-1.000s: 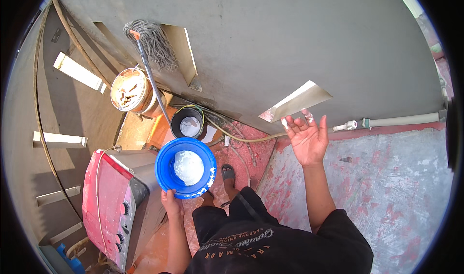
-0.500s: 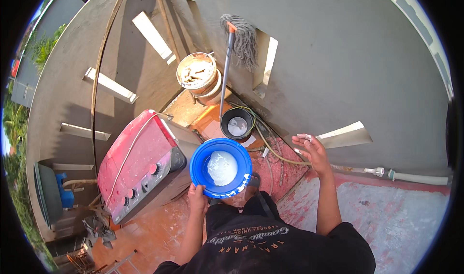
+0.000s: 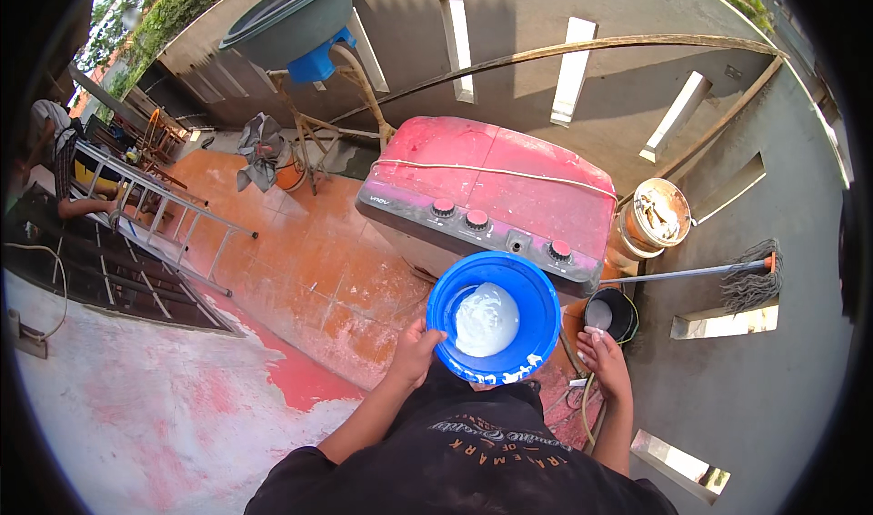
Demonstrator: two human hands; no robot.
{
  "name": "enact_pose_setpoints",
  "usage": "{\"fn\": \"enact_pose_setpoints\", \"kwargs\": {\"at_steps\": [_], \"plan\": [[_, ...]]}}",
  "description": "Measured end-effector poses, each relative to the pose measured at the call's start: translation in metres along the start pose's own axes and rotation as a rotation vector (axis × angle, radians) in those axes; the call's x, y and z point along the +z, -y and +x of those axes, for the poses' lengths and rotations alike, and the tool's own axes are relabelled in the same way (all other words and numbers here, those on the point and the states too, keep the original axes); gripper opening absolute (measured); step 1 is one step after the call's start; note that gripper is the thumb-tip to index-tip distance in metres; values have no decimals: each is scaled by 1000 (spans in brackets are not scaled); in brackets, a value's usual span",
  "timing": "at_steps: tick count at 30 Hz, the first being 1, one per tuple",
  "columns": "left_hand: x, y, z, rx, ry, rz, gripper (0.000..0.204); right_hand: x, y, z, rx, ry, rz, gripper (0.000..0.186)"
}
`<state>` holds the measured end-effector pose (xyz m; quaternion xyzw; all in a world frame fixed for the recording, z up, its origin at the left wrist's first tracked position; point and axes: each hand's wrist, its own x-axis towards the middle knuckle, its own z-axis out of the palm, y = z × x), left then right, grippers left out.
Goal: The person fills a blue bucket with water, then scoops white paint from a can into the bucket. They stir the mixture with a trowel and later with a paintbrush, preparing a paint mixture on a tiled balcony.
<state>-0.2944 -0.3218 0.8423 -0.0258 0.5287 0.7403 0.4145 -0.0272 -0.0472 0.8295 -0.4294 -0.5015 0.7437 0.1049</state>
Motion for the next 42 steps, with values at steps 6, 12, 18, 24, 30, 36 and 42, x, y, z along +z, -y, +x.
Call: {"fn": "enact_pose_setpoints", "kwargs": {"at_steps": [6, 12, 18, 24, 30, 36, 42], "plan": [[-132, -96, -7, 206, -128, -128, 21, 248, 41, 50, -66, 482, 412, 50], [-257, -167, -6, 311, -345, -192, 16, 440, 55, 106, -27, 540, 35, 58], [-365, -212, 12, 350, -501, -124, 21, 576, 59, 177, 98, 779, -182, 41], [-454, -272, 68, 427, -650, -93, 20, 719, 48, 278, 131, 778, -417, 51], [-523, -359, 121, 493, -810, -141, 10, 882, 46, 355, 370, 773, -241, 81], [-614, -441, 157, 516, -899, -224, 19, 1042, 59, 413, 338, 1118, -396, 89], [-708, -527, 223, 622, -949, -319, 15, 1185, 69, 469, 23, 1063, -613, 87]]}}
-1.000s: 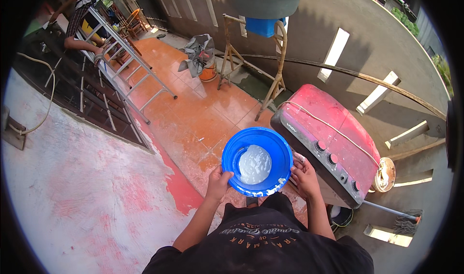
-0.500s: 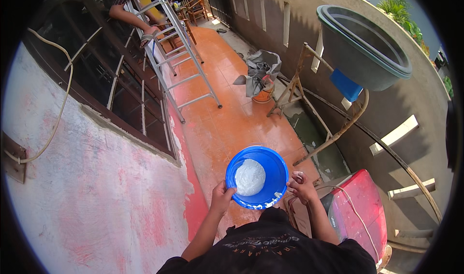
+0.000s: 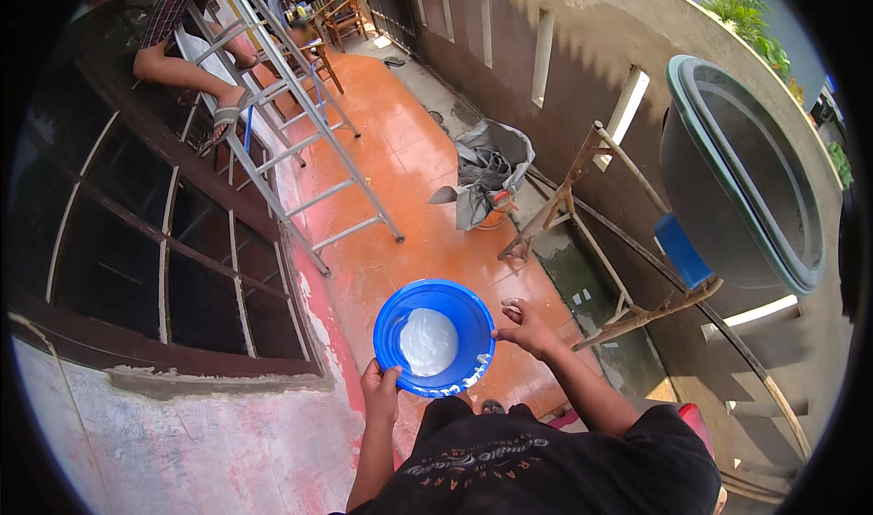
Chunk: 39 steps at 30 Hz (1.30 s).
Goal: The person fills a blue bucket with water, then scoops white paint from a can into the bucket. They stir the mixture with a trowel and later with a paintbrush, preparing a paint mixture on a tiled balcony.
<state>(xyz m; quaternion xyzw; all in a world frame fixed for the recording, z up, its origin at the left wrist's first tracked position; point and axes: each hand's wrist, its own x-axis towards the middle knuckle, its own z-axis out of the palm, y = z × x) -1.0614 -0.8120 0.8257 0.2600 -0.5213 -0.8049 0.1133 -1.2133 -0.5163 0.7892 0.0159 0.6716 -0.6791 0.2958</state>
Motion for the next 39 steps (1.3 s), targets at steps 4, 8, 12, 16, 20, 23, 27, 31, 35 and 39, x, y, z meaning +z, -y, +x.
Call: {"fn": "enact_pose_setpoints", "kwargs": {"at_steps": [4, 8, 12, 16, 20, 23, 27, 31, 35, 39], "plan": [[28, -12, 114, -93, 87, -20, 17, -5, 36, 83, 9, -181, -72, 89], [61, -39, 233, -180, 209, 46, 16, -9, 86, 160, -21, -273, 72, 83], [94, -58, 343, -261, 353, 68, 12, -19, 130, 226, -91, -237, 309, 74], [140, -72, 462, -214, 446, 166, 11, -41, 174, 309, -44, -243, 389, 65], [184, -84, 574, -165, 452, 218, 10, -71, 213, 423, -2, -200, 335, 58], [214, -105, 648, -103, 400, 275, 10, -87, 246, 519, 6, -222, 267, 59], [243, -144, 748, -77, 313, 287, 11, -96, 295, 645, 47, -235, 169, 63], [266, -181, 847, -76, 274, 203, 12, -103, 349, 748, 27, -291, 130, 67], [295, -206, 956, -115, 239, 162, 11, -101, 393, 837, -51, -273, 297, 62], [323, -211, 1090, -180, 350, 239, 13, -93, 426, 932, -4, -378, 481, 63]]}}
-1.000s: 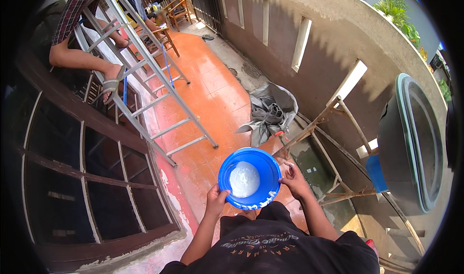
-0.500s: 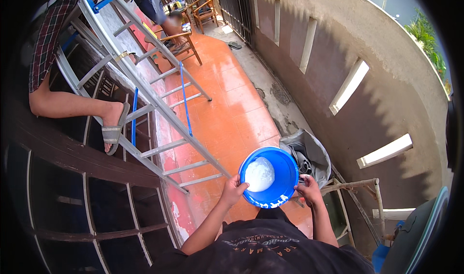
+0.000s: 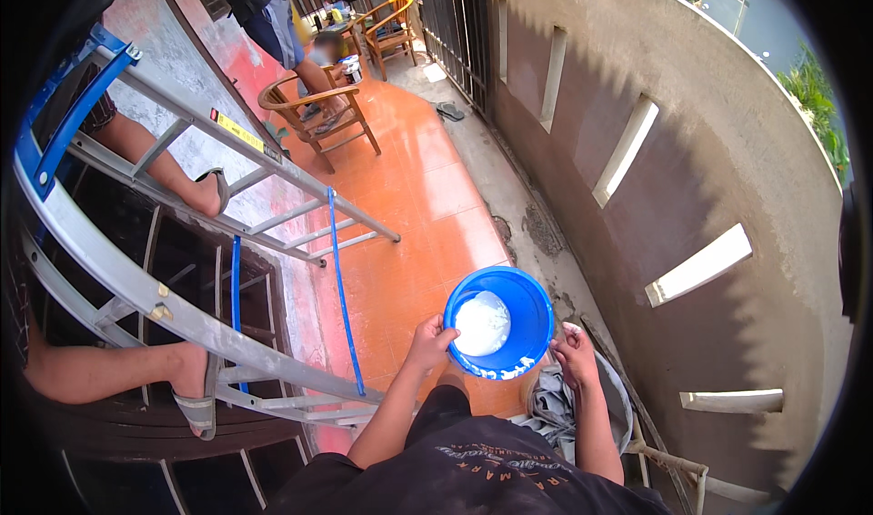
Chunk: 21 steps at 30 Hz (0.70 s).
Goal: The person fills a blue bucket with water, then scoops white paint from a can into the bucket. They stir the mixture with a trowel and later with a paintbrush, preparing a paint mixture on a tiled balcony.
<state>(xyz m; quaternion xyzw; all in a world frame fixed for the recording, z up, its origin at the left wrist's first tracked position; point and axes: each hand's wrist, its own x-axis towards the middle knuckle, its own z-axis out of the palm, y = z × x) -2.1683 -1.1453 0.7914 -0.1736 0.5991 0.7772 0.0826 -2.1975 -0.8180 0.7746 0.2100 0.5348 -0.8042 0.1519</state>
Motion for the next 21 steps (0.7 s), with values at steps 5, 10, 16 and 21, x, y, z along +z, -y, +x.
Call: {"fn": "enact_pose_setpoints", "kwargs": {"at_steps": [5, 10, 16, 21], "plan": [[-29, -53, 177, -155, 118, 103, 16, 66, 32, 119, 66, -121, 7, 60], [-41, -110, 303, -80, 239, 95, 16, 118, 84, 233, 66, -64, -67, 52], [-58, -168, 432, -67, 255, 189, 14, 177, 135, 342, 90, -12, -8, 42], [-81, -223, 541, 4, 147, 162, 8, 241, 174, 470, 170, -53, -146, 54]]}}
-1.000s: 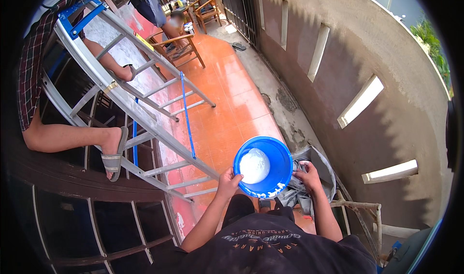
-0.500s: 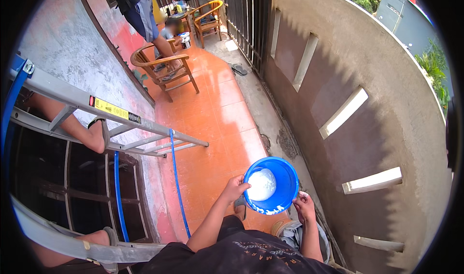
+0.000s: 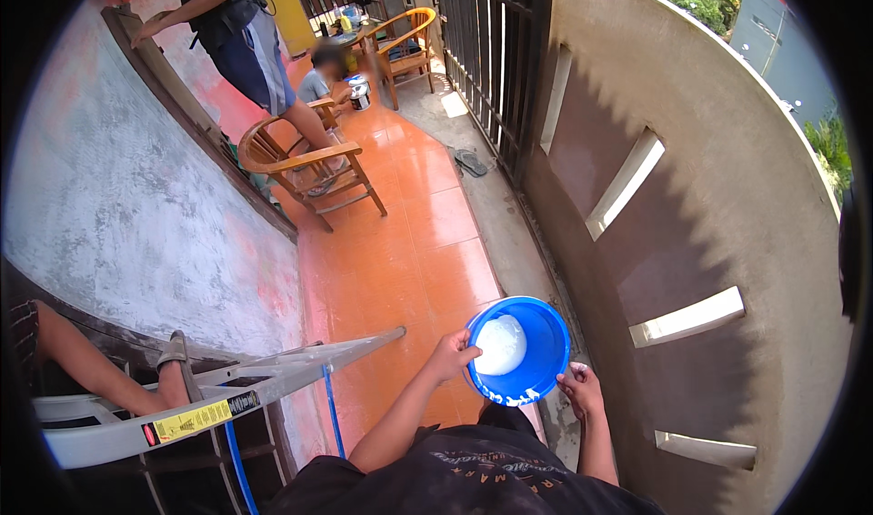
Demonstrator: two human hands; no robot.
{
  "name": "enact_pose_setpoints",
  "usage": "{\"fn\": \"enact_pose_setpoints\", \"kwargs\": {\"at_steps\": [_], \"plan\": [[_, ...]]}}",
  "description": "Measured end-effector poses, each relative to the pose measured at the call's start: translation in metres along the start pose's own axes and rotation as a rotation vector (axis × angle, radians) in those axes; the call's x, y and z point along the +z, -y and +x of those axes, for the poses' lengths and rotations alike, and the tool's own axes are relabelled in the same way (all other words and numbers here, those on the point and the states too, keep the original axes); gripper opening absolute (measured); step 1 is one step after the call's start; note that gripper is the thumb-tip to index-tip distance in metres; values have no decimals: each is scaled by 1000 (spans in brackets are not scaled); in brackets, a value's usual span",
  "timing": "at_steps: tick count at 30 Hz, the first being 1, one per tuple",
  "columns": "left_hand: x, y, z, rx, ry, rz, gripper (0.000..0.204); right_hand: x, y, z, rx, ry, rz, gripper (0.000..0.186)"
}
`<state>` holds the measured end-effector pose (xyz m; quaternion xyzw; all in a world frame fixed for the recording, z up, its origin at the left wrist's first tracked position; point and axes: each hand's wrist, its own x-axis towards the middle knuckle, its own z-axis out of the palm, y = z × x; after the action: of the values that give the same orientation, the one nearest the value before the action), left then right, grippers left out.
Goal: The person fills a blue bucket with water, then scoops white paint from a can into the bucket. They stir the mixture with a trowel and later with a paintbrush, preparing a paint mixture on a tiled balcony.
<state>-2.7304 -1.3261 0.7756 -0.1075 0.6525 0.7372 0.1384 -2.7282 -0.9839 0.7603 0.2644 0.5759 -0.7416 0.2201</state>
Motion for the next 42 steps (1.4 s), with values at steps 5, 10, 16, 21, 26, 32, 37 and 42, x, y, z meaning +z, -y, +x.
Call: {"fn": "enact_pose_setpoints", "kwargs": {"at_steps": [5, 10, 16, 21, 26, 32, 37, 42], "plan": [[-64, -65, 86, -67, -168, -35, 17, 88, 76, 137, 54, 307, 120, 55], [-123, -118, 159, 35, -327, -208, 19, 186, 160, 258, 150, 555, -67, 45], [-204, -159, 273, 91, -418, -146, 17, 289, 239, 365, 152, 421, -234, 51], [-262, -205, 394, 54, -371, -196, 15, 358, 299, 447, 125, 223, -182, 62], [-313, -258, 509, -1, -299, -146, 14, 418, 349, 522, 40, 280, -22, 59], [-374, -298, 635, 82, -254, -93, 12, 481, 417, 617, 41, 222, -142, 49], [-424, -324, 726, 53, -288, -80, 12, 539, 467, 711, 14, 280, -194, 49], [-467, -372, 791, 12, -397, -140, 15, 612, 509, 794, 31, 367, -42, 49]]}}
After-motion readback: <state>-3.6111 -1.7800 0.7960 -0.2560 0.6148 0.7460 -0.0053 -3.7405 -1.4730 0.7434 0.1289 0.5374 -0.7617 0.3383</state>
